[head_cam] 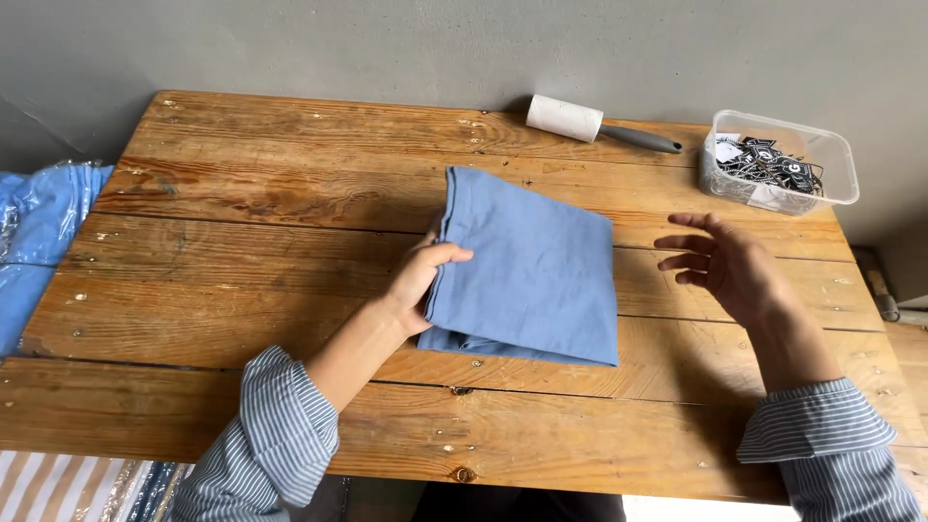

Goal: The person uses a lint roller on a blue t-shirt laid on a wooden table, then folds the shirt, attaches a tag, and places it into a clear plastic bag. The shirt is sealed in the bag and set aside.

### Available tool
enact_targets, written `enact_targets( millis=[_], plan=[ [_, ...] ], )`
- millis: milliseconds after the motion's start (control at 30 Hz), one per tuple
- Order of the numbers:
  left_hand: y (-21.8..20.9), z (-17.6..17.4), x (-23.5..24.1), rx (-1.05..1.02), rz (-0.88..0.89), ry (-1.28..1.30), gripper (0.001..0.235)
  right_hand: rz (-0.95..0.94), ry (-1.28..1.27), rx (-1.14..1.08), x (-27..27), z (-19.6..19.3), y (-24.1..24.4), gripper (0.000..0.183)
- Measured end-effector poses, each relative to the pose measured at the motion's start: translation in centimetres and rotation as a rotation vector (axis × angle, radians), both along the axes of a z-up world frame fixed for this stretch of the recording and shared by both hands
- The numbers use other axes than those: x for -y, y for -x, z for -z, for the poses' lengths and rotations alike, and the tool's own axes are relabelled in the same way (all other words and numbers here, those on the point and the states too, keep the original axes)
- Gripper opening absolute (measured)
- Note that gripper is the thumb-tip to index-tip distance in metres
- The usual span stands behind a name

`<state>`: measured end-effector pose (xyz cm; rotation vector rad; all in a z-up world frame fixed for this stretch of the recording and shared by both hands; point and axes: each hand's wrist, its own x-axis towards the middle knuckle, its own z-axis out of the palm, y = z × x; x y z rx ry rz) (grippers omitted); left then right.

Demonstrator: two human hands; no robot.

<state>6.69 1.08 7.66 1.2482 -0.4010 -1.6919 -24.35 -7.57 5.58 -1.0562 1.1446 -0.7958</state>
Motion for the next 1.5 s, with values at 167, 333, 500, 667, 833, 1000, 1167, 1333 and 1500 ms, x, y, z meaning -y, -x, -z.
enact_targets(
  millis=[167,333,500,667,833,1000,1167,1333,1500],
  plan=[
    [-0.4,2.8,-0.3,0.053,-0.008,-0.165,0.043,0.026,0.092,-0.194,-1.5,1.6,-1.4,0.029],
    [-0.2,3.4,-0.5,-0.001,-0.103,-0.044,0.066,-0.339,1.053,-0.873,-3.9,2.1,-3.8,0.045],
    [-0.9,3.7,-1.8,0.047,-0.093,-0.063,0.071,-0.761,0.998,-1.044,-5.3,2.3,-5.3,0.061],
    [-1.7,3.6,-2.4,0.105,-0.089,-0.019,0.075,-0.767,1.209,-1.088,-6.7,0.8,-5.3,0.065],
    [-2.1,2.4,-2.4,0.696,-0.208,0.468,0.076,-0.927,1.122,-0.796,-6.1,0.3,-4.1,0.063],
    [4.6,1.5,-1.1,1.441,0.209,1.197,0.05,-0.326,1.602,-1.16,9.2,4.1,-2.3,0.047],
    [10.1,5.9,0.4,1.584,0.721,1.165,0.064,-0.11,1.25,-1.591,20.8,10.0,-2.9,0.052],
    [10.1,6.2,0.3,1.653,0.697,1.239,0.064,-0.091,1.226,-1.612,15.4,6.6,-4.6,0.022],
    [10.5,6.7,-1.5,1.7,0.823,1.318,0.074,-0.269,1.307,-1.26,1.6,1.3,-1.7,0.023]
  ],
)
